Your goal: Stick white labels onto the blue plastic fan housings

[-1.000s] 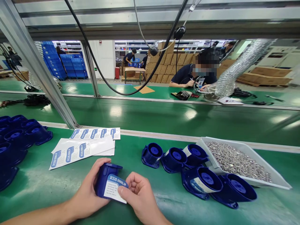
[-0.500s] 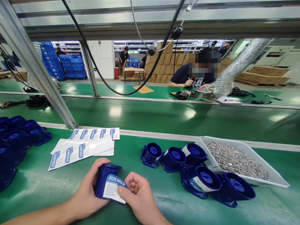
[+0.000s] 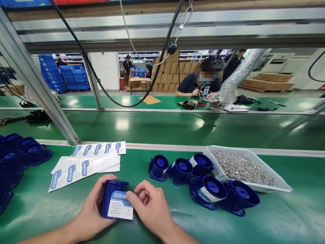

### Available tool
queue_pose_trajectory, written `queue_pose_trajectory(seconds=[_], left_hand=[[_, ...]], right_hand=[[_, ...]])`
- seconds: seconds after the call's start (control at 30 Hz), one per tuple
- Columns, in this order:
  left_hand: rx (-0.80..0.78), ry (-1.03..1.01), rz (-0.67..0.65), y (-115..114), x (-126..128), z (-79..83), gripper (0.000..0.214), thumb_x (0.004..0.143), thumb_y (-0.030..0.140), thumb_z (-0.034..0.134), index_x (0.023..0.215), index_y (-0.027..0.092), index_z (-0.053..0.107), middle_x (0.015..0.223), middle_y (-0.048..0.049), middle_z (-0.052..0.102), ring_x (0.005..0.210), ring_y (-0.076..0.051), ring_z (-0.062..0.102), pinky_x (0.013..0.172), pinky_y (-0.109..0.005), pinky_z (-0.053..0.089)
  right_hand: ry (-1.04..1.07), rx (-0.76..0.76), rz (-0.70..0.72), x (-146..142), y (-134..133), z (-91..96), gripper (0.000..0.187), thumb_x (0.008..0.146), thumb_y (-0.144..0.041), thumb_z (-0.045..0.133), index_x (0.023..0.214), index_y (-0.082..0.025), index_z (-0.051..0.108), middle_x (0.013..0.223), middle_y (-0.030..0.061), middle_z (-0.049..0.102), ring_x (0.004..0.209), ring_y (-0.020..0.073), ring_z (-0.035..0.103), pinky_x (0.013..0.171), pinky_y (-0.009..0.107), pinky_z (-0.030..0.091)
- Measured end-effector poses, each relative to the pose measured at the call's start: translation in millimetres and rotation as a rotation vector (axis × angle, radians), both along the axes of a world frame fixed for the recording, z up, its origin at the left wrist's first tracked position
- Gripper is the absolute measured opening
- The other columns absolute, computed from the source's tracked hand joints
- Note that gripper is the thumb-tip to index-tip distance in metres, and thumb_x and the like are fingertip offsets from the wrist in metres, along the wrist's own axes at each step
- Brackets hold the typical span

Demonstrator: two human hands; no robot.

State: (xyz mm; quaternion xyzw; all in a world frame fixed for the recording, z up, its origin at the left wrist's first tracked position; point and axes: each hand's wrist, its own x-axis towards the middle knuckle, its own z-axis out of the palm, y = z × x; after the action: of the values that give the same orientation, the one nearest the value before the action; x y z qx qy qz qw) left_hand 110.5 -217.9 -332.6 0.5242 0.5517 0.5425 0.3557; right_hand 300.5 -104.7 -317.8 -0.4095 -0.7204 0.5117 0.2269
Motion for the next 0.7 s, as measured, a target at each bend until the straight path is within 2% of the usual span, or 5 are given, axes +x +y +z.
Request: queue_pose_trajectory(seconds=[0.13, 0.23, 0.37, 0.53, 0.7], left_hand=[[0.063, 0.113, 0.015, 0.3, 2.1, -0.9, 0.085, 0.072, 0.008, 0.078, 0.142, 0.034, 0.038, 0.141, -0.0061, 0.046, 0.132, -0.024, 0.055, 0.109, -0.034, 0.05], [0.168, 0.255, 0.013, 0.6, 4.6, -1.6, 0.077, 0.078, 0.014, 0.076, 0.143, 0.033, 0.039, 0.142, -0.0092, 0.044, 0.134, -0.025, 0.053, 0.112, -0.04, 0.049], [0.251, 0.384, 0.009, 0.9, 8.0, -0.6, 0.071, 0.081, 0.015, 0.073, 0.144, 0.03, 0.042, 0.145, -0.0132, 0.041, 0.138, -0.027, 0.05, 0.112, -0.043, 0.049], [0.232, 0.438, 0.031, 1.9, 10.6, 5.7, 0.069, 0.08, 0.014, 0.074, 0.141, 0.031, 0.046, 0.143, -0.0121, 0.044, 0.134, -0.026, 0.053, 0.109, -0.043, 0.051], [0.24, 0.418, 0.02, 3.7, 9.8, 14.2, 0.066, 0.08, 0.016, 0.074, 0.139, 0.033, 0.048, 0.138, -0.0097, 0.049, 0.129, -0.026, 0.056, 0.104, -0.042, 0.055]], right_hand=[[0.148, -0.163, 0.057, 1.4, 1.2, 6.9, 0.064, 0.089, -0.068, 0.065, 0.123, -0.016, 0.051, 0.098, 0.0096, 0.069, 0.082, 0.019, 0.061, 0.065, 0.029, 0.042], [0.241, -0.291, 0.131, -1.6, -6.4, 10.7, 0.07, 0.086, -0.063, 0.072, 0.133, -0.016, 0.047, 0.119, 0.0154, 0.068, 0.107, 0.0261, 0.065, 0.083, 0.035, 0.049], [0.315, -0.325, 0.118, -7.6, -14.9, 12.5, 0.064, 0.081, -0.05, 0.079, 0.128, -0.015, 0.053, 0.119, 0.0156, 0.071, 0.112, 0.0289, 0.067, 0.098, 0.041, 0.048], [0.333, -0.361, 0.062, -12.3, -20.2, 9.9, 0.063, 0.074, -0.04, 0.083, 0.125, -0.014, 0.055, 0.114, 0.0135, 0.073, 0.106, 0.0283, 0.068, 0.096, 0.042, 0.05], [0.228, -0.251, 0.073, -8.6, -27.3, 12.1, 0.074, 0.068, -0.034, 0.085, 0.132, -0.019, 0.051, 0.122, 0.0095, 0.067, 0.112, 0.026, 0.064, 0.098, 0.04, 0.05]])
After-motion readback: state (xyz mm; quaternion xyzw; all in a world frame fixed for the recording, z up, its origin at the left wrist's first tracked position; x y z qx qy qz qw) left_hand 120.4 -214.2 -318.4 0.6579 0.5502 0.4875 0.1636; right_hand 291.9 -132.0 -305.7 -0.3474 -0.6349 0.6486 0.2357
